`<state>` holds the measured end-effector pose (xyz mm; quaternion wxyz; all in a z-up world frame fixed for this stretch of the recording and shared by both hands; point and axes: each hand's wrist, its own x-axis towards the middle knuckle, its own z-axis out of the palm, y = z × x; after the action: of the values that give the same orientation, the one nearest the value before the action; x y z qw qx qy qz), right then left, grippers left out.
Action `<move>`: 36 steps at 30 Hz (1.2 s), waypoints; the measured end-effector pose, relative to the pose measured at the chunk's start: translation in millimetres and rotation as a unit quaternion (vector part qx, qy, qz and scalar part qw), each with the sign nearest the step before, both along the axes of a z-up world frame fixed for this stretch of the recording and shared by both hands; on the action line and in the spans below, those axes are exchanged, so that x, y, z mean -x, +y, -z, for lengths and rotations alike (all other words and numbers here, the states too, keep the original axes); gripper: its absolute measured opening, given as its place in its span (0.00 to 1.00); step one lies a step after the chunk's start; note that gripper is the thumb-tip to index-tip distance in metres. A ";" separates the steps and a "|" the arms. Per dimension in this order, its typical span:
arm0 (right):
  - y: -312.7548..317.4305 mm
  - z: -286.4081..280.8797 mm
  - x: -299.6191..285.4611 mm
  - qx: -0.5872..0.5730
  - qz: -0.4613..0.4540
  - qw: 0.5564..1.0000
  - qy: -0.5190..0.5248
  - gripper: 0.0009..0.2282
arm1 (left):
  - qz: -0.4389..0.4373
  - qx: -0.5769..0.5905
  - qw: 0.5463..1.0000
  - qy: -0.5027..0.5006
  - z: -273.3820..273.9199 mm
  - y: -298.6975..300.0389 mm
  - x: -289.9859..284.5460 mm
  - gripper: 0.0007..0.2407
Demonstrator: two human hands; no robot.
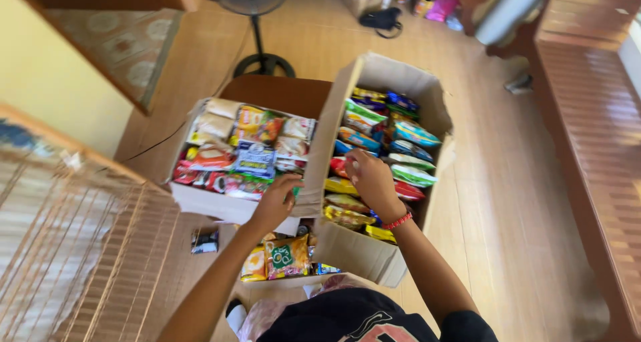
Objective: Organizing various snack bags from boxes onto a wire rack.
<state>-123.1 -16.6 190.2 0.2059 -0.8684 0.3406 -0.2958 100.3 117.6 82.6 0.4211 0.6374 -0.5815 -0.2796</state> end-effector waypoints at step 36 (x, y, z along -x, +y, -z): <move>387.3 -148.0 -571.8 -0.123 -0.416 0.878 -0.202 0.21 | -0.601 0.359 0.714 0.030 -226.3 487.6 -263.6 0.08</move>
<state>448.7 370.7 338.2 0.4792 -0.8192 -0.0677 -0.3077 363.9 605.2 308.9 0.7149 0.6446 -0.1198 0.2430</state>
